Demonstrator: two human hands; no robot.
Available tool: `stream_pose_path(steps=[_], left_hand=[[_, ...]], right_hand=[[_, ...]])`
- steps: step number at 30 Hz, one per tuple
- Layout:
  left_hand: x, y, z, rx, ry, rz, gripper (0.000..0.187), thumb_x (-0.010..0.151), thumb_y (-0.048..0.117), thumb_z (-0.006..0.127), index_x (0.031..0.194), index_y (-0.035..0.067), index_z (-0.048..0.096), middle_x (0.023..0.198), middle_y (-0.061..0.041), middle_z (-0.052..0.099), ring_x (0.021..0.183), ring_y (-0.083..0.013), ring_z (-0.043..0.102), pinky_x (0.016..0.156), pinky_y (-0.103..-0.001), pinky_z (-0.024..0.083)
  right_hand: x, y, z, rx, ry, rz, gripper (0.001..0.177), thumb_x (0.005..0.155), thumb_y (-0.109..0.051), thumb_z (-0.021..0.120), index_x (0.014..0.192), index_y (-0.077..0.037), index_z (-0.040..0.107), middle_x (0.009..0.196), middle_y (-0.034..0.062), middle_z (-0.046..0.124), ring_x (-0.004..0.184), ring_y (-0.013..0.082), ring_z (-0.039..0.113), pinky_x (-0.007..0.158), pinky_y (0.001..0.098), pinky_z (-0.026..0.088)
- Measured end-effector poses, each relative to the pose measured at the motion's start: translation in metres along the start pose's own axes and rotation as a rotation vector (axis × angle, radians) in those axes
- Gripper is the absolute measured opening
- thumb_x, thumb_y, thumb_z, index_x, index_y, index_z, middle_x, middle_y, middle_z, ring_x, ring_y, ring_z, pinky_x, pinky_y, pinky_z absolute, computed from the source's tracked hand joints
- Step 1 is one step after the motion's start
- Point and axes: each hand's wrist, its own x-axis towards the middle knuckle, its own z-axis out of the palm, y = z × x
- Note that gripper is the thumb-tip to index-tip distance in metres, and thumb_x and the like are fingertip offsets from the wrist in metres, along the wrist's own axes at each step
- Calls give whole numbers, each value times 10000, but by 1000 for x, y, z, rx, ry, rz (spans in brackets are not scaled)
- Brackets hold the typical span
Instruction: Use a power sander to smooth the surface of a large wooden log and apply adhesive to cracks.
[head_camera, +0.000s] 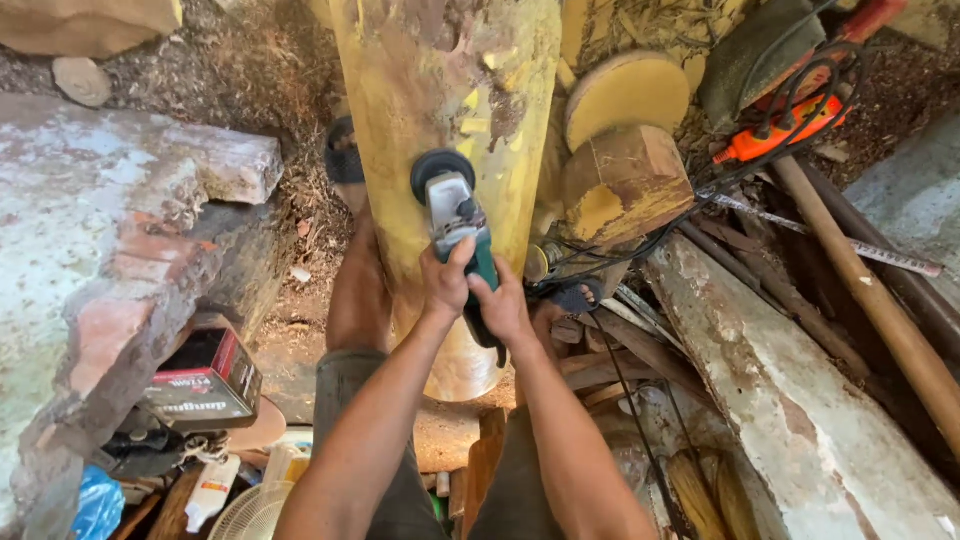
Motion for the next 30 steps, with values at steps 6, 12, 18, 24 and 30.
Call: stream_pose_path(steps=[6,12,18,24,30], left_hand=[[-12,-27,-20,-66,-28,-78,482,852,435,699,1056,2,754,941,-48,754,839,-144,684,773,-325,551],[37,-13,2,-106,-10,-56,507,823,430,769,991,-47,746,897,-60,714,791,-155,642,716,-352,536],[15,8,10,-25,-24,-8,500,802,467,753,1014,14,759,903,-35,760,818,-123,691,746,-317,561],[36,45,25,-25,-54,-46,477,808,446,764,954,-8,755,842,-70,756,769,-163,690,719,-335,560],[9,15,27,-33,1,10,474,803,445,754,1020,23,738,947,-52,764,859,-146,713,785,-320,566]], right_hand=[[-19,7,10,-103,15,139,483,879,-322,762,1218,-8,622,965,138,712,894,205,643,844,357,538],[31,-40,2,14,42,-59,507,935,-316,725,1302,10,596,1094,139,709,997,203,637,919,343,531],[10,20,-3,2,65,-100,515,960,-287,677,1357,24,575,1192,120,682,1120,203,616,996,346,489],[44,-9,-12,162,49,-104,590,988,-418,686,1361,27,584,1182,133,677,1076,203,593,977,363,501],[12,25,-22,26,6,-59,673,930,-459,684,1388,16,551,1214,135,674,1130,223,607,987,365,487]])
